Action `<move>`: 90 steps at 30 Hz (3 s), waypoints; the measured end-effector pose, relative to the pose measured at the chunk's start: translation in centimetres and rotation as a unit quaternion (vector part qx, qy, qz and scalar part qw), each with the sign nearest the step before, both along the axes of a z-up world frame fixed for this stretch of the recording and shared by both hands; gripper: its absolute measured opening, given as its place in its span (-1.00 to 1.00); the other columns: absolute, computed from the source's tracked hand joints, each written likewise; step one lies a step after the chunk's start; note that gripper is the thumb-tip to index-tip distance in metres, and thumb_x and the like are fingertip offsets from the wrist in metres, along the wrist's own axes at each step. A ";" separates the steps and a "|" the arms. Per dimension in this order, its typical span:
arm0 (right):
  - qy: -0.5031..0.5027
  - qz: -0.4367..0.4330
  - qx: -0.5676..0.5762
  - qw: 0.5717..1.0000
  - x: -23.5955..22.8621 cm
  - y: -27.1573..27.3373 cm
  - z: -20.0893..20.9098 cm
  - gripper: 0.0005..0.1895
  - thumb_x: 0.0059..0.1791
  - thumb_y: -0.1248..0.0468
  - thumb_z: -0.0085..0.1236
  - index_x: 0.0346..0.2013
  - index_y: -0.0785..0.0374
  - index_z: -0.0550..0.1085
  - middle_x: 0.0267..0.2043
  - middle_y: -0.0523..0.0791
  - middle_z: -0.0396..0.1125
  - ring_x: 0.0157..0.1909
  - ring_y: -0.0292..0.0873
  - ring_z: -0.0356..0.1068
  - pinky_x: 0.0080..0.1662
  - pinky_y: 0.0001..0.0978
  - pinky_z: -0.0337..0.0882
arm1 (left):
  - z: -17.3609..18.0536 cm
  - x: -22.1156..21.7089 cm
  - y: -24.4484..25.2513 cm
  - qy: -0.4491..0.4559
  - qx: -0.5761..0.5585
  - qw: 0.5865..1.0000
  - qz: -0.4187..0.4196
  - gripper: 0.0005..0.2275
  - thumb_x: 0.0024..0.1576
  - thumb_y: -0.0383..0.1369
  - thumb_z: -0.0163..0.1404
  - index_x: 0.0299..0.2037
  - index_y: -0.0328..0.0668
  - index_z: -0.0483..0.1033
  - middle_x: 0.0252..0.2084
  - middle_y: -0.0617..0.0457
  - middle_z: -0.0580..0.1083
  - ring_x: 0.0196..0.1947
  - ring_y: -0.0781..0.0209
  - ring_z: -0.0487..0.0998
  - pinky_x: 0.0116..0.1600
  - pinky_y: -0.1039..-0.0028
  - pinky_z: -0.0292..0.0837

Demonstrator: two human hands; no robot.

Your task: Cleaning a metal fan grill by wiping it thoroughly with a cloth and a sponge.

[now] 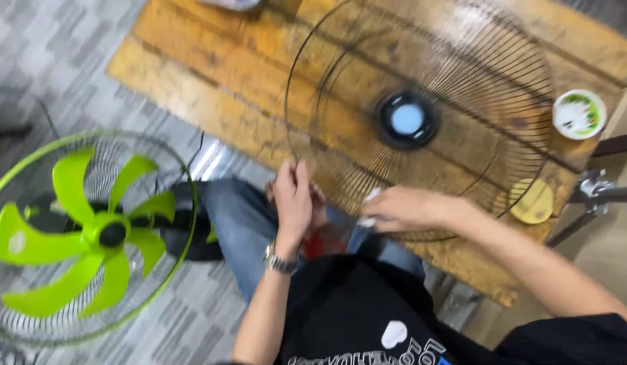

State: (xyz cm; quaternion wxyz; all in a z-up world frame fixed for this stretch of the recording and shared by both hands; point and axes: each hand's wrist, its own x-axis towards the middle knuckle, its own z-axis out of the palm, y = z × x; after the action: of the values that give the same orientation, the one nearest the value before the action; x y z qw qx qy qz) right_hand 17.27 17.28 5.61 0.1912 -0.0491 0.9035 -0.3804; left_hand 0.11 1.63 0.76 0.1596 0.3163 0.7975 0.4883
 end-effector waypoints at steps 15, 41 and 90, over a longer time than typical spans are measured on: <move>0.113 -0.260 0.145 0.948 -8.8 4.9 -1.3 -0.87 0.11 0.22 -0.05 -0.20 0.21 0.41 -0.24 -0.06 0.37 -0.14 0.12 0.49 -0.17 -0.05 0.47 | 0.9 2.4 -2.1 -0.247 0.062 0.967 -0.008 -0.69 0.31 -0.19 -0.04 -0.43 -0.11 0.23 -0.76 -0.10 0.48 -0.76 0.22 0.54 -0.65 0.50 0.42; 0.137 -0.259 0.239 0.926 -13.7 6.2 -5.2 -0.81 0.09 0.23 -0.15 -0.17 0.29 0.36 -0.28 0.12 0.41 -0.24 0.26 0.52 -0.23 0.10 0.51 | 2.2 2.3 -1.9 -0.204 0.081 0.975 -0.041 -0.67 0.39 -0.32 -0.19 -0.48 -0.15 0.19 -0.72 -0.17 0.37 -0.68 0.14 0.40 -0.45 0.43 0.33; -0.206 -0.097 0.149 0.962 3.1 0.0 -1.6 -0.77 0.15 0.09 -0.06 -0.22 0.15 0.44 -0.20 -0.17 0.45 -0.25 -0.27 0.43 -0.07 -0.46 0.57 | -1.0 0.1 -1.8 -0.355 0.022 0.934 -0.043 -0.72 0.26 -0.37 -0.07 0.11 -0.36 0.34 -0.39 -0.11 0.58 -0.59 0.20 0.56 -0.49 0.52 0.46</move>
State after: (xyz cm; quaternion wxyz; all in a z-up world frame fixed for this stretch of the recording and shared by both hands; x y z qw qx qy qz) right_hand 20.36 17.29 3.97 0.3405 0.1477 0.8914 -0.2600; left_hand 0.22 -0.17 -0.22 0.4459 0.1595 0.6635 0.5792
